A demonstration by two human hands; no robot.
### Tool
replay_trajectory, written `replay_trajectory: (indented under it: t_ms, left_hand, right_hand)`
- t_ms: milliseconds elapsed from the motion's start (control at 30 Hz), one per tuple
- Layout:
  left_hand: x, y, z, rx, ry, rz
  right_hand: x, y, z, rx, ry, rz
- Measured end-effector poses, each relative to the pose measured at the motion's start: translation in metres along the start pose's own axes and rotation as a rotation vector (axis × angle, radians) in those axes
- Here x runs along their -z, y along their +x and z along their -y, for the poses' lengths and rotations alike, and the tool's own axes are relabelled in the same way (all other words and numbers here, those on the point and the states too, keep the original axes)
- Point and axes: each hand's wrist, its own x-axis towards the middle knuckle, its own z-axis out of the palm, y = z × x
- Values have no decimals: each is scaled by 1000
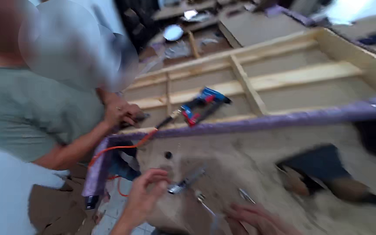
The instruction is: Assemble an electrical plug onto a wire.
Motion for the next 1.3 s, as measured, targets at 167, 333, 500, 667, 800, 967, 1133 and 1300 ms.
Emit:
replay_trajectory:
  t_ms: [167, 333, 500, 667, 800, 967, 1133, 1300]
  left_hand:
    - [-25, -42, 20, 268, -36, 159]
    - [-68, -19, 8, 450, -442, 233]
    - [-77, 4, -4, 328, -532, 139]
    - [-76, 9, -7, 280, -628, 156]
    - [-81, 13, 4, 118, -661, 188]
    - [-83, 17, 9, 15, -587, 185]
    - [-84, 17, 4, 64, -631, 237]
    - [-95, 10, -4, 47, -633, 131]
  right_hand:
    - [-12, -4, -10, -52, 37, -151]
    - [-18, -1, -5, -69, 81, -146]
    - [-19, 1, 5, -107, 81, -97]
    - [-27, 0, 2, -178, 216, -151]
    - [-30, 0, -3, -191, 285, -163]
    - [-35, 0, -11, -221, 386, -175]
    - [-32, 1, -12, -225, 440, -168]
    - [-25, 0, -11, -262, 473, -145]
